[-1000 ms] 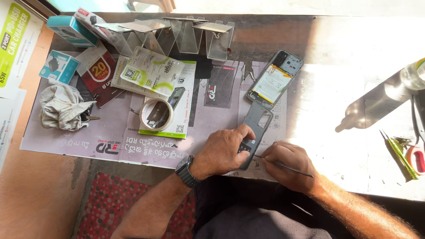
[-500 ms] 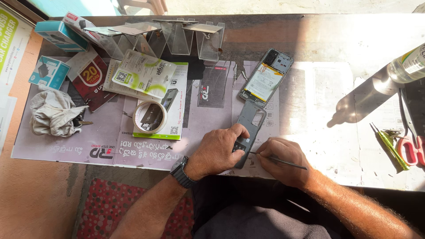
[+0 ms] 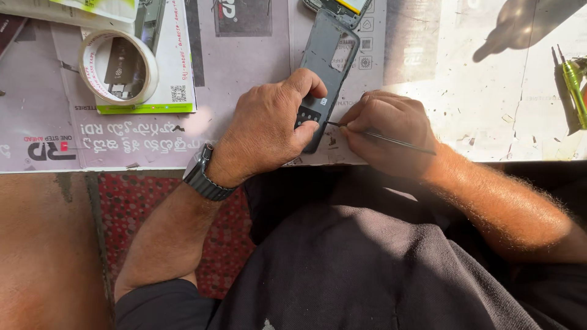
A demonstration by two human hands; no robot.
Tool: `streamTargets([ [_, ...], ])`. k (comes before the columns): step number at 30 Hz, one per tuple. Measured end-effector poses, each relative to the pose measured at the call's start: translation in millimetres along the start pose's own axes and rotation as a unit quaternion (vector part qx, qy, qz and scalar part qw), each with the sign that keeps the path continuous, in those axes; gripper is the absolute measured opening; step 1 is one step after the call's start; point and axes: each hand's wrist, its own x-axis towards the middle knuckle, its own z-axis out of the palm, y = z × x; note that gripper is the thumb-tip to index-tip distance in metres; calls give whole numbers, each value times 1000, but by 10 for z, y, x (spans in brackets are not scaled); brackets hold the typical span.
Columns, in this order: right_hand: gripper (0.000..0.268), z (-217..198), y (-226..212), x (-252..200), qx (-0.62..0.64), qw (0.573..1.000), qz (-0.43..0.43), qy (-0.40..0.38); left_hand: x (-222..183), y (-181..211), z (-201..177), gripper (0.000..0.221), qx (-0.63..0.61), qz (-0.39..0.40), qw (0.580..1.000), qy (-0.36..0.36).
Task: The person uses tweezers and a small screwdriver to scrape and remove adhesive residue from the inside of a gray phone case. They work methodically around the camera cutout and other areas, occasionally switching tools to continue the cleaning process.
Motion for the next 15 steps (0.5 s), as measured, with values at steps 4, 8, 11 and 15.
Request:
streamTargets([
  [4,28,11,-3,-110,17,1000,-13,-8,-57,-37,55,38,2,-9,1000,-6],
  [8,29,34,72,-152,6,1000,-25,-9,-60,-96,77,39,3,10,1000,0],
  [11,28,52,64,-161,-17,1000,17,14,-64,-88,83,40,5,17,1000,0],
  [15,27,46,63,-124,-41,998,37,25,-53,-81,82,39,9,10,1000,-3],
])
